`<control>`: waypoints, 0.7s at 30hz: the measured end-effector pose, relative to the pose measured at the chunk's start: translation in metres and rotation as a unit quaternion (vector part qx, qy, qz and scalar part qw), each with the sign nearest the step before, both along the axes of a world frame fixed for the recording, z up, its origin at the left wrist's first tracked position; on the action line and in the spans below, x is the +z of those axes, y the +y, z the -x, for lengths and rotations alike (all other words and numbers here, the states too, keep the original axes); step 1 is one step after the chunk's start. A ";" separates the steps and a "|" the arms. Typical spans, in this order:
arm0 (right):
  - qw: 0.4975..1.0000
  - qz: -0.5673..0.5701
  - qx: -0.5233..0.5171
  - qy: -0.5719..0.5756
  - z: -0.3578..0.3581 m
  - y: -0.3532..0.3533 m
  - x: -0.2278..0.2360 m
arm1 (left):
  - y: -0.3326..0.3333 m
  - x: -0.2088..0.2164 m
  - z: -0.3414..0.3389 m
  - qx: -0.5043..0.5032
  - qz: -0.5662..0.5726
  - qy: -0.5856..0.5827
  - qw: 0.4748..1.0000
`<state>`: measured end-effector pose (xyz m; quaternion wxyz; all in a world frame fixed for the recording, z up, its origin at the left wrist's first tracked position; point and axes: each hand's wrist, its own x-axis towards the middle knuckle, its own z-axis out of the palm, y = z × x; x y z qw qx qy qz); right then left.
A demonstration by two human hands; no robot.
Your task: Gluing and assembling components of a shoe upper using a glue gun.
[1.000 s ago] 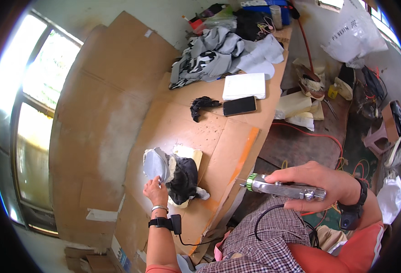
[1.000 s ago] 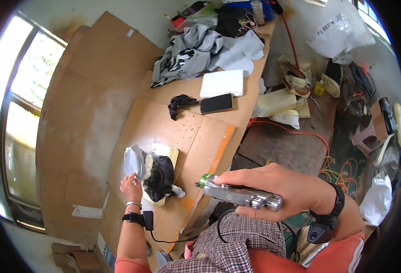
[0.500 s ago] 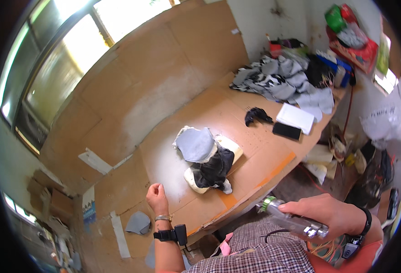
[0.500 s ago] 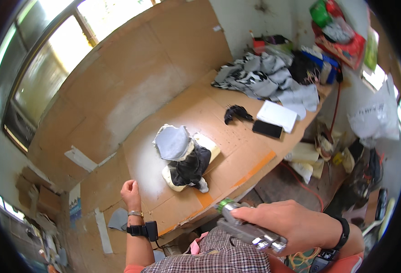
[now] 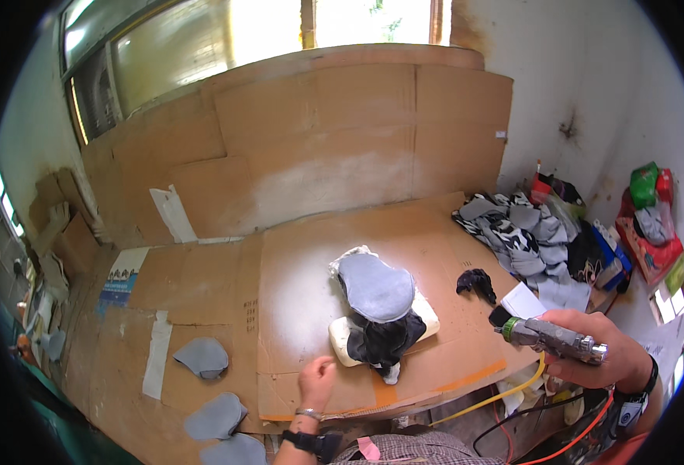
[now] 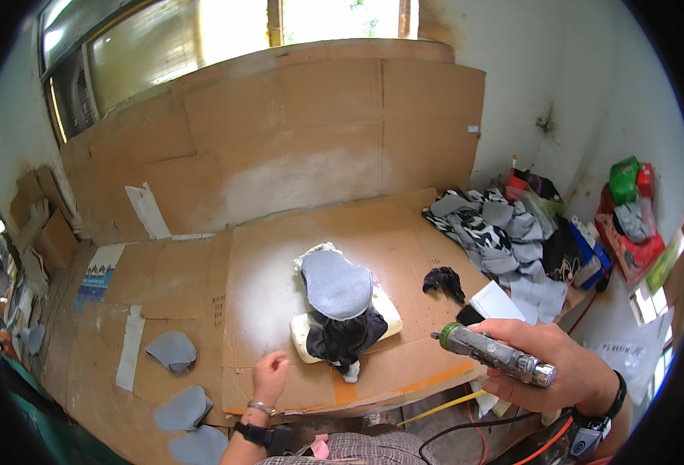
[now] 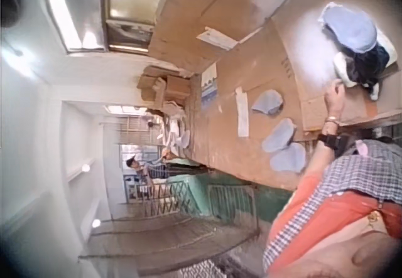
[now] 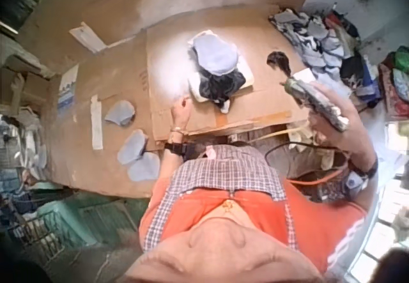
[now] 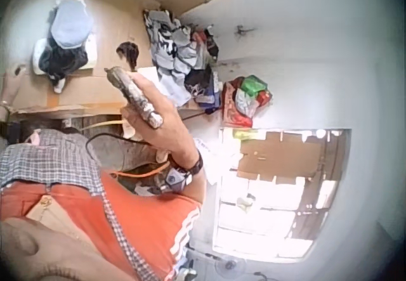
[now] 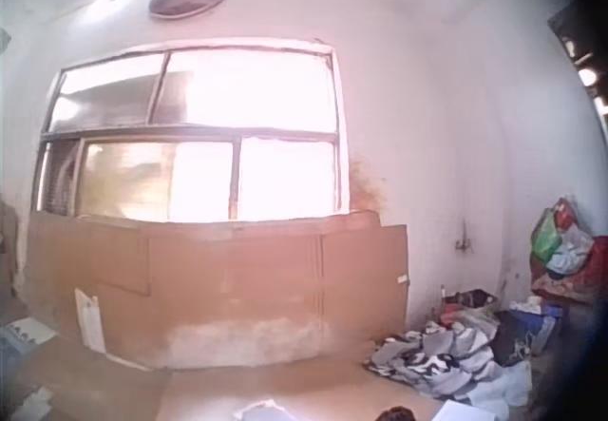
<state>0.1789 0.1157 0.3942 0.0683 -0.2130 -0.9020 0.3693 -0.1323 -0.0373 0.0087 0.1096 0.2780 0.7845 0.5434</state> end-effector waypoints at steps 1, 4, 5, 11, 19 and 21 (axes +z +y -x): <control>1.000 0.017 0.017 0.021 0.009 0.007 0.000 | 0.021 0.006 -0.004 -0.026 0.039 -0.026 0.999; 0.998 -0.045 0.052 0.003 0.031 0.033 0.005 | 0.088 0.029 -0.020 -0.073 -0.006 0.003 0.997; 0.998 -0.033 0.044 -0.002 0.034 0.039 0.009 | 0.107 0.036 -0.022 -0.089 0.002 0.013 0.996; 0.998 -0.010 0.055 -0.024 0.044 0.072 0.017 | 0.157 0.051 -0.038 -0.168 0.243 0.092 0.951; 0.997 0.043 0.031 0.047 0.068 0.086 -0.004 | 0.164 0.050 -0.051 -0.178 0.260 0.091 0.945; 0.996 0.054 0.008 0.064 0.067 0.085 -0.004 | 0.163 0.050 -0.052 -0.182 0.251 0.090 0.947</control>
